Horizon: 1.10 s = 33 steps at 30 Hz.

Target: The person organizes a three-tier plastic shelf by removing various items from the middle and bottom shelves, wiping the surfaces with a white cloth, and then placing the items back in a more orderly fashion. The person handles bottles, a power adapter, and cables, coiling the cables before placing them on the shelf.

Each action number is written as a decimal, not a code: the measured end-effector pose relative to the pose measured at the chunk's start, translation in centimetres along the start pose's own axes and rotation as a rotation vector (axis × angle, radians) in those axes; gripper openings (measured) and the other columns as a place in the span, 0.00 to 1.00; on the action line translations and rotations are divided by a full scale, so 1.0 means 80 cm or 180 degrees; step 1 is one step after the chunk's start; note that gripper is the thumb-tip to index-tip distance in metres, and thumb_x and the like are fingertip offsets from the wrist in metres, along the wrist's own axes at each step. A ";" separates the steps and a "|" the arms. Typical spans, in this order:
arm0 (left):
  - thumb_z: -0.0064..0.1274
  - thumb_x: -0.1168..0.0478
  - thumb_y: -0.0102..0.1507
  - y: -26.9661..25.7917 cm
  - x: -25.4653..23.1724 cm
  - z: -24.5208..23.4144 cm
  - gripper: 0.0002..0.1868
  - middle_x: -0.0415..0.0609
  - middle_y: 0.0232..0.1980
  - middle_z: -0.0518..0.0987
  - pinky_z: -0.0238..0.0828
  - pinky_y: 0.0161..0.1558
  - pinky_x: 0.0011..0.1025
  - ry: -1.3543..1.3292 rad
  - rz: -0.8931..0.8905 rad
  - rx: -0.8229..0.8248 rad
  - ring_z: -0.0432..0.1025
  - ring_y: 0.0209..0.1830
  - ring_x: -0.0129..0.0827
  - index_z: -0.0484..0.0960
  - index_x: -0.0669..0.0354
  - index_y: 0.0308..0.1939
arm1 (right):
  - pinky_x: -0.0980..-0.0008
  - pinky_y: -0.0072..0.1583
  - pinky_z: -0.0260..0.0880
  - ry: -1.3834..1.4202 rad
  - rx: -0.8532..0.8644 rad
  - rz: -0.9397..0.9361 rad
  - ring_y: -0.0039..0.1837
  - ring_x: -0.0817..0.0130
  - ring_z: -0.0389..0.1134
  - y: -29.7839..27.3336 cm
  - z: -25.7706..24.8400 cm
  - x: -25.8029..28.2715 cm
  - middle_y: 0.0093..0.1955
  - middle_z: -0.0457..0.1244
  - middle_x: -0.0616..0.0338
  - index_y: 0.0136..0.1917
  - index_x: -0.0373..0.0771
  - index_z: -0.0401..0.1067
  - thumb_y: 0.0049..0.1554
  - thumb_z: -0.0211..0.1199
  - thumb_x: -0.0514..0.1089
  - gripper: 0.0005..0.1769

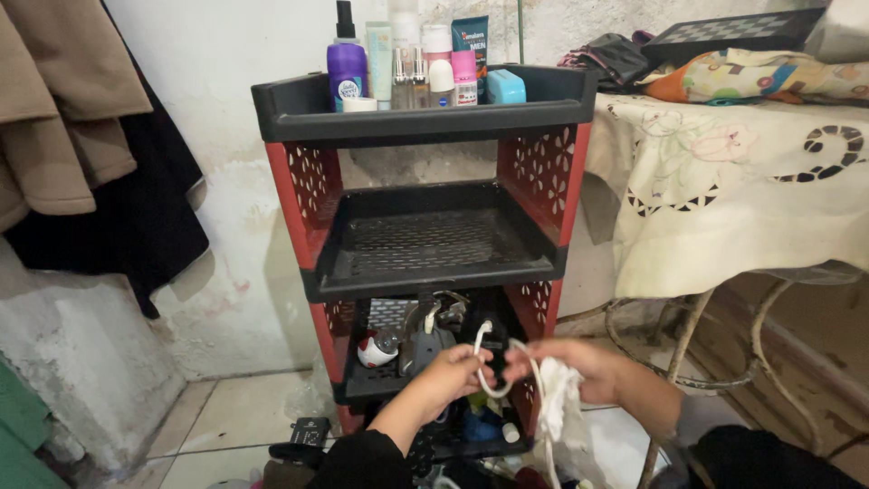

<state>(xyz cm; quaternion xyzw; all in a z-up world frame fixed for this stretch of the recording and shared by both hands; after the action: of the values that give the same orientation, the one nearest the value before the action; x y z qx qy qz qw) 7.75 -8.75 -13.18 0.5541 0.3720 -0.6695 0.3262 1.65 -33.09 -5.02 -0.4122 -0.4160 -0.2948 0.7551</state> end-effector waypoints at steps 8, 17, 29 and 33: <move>0.42 0.35 0.70 -0.042 -0.073 0.046 0.31 0.45 0.45 0.81 0.73 0.50 0.30 -0.0363 -0.0069 0.0136 0.74 0.45 0.31 0.81 0.58 0.56 | 0.63 0.49 0.75 -0.0170 -0.0503 -0.0587 0.46 0.66 0.73 0.026 0.052 0.034 0.45 0.70 0.58 0.52 0.38 0.73 0.60 0.63 0.47 0.11; 0.50 0.47 0.69 -0.033 -0.060 0.048 0.18 0.39 0.47 0.82 0.72 0.47 0.25 -0.0311 -0.0016 0.0184 0.75 0.44 0.22 0.80 0.54 0.53 | 0.59 0.42 0.74 0.0320 -0.1481 -0.0501 0.40 0.61 0.71 0.061 0.017 0.034 0.38 0.66 0.58 0.47 0.35 0.71 0.60 0.65 0.49 0.14; 0.42 0.53 0.72 -0.018 -0.064 0.047 0.12 0.38 0.28 0.68 0.77 0.37 0.32 -0.1460 0.0203 -0.0127 0.62 0.23 0.24 0.73 0.57 0.46 | 0.72 0.62 0.64 -0.2476 0.0778 0.1106 0.62 0.73 0.67 -0.006 0.024 -0.030 0.52 0.71 0.66 0.62 0.43 0.76 0.51 0.70 0.45 0.24; 0.44 0.49 0.72 -0.013 -0.064 0.047 0.13 0.36 0.26 0.65 0.58 0.25 0.25 -0.1863 0.0198 -0.0297 0.57 0.20 0.23 0.73 0.55 0.44 | 0.71 0.68 0.58 -0.2301 0.1670 0.1452 0.68 0.73 0.62 0.011 0.017 -0.091 0.63 0.67 0.67 0.73 0.48 0.70 0.53 0.66 0.40 0.33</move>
<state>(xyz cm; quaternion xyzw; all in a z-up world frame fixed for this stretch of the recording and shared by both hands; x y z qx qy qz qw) 5.85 -11.32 -7.56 0.3331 0.2754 -0.7726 0.4650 -1.63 -30.73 -11.26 -0.3647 -0.6104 0.1539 0.6861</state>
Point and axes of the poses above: each hand's wrist, its own y-axis towards the middle knuckle, its own z-axis out of the palm, x = y × z, the point moved 1 cm from there along y, towards the middle knuckle
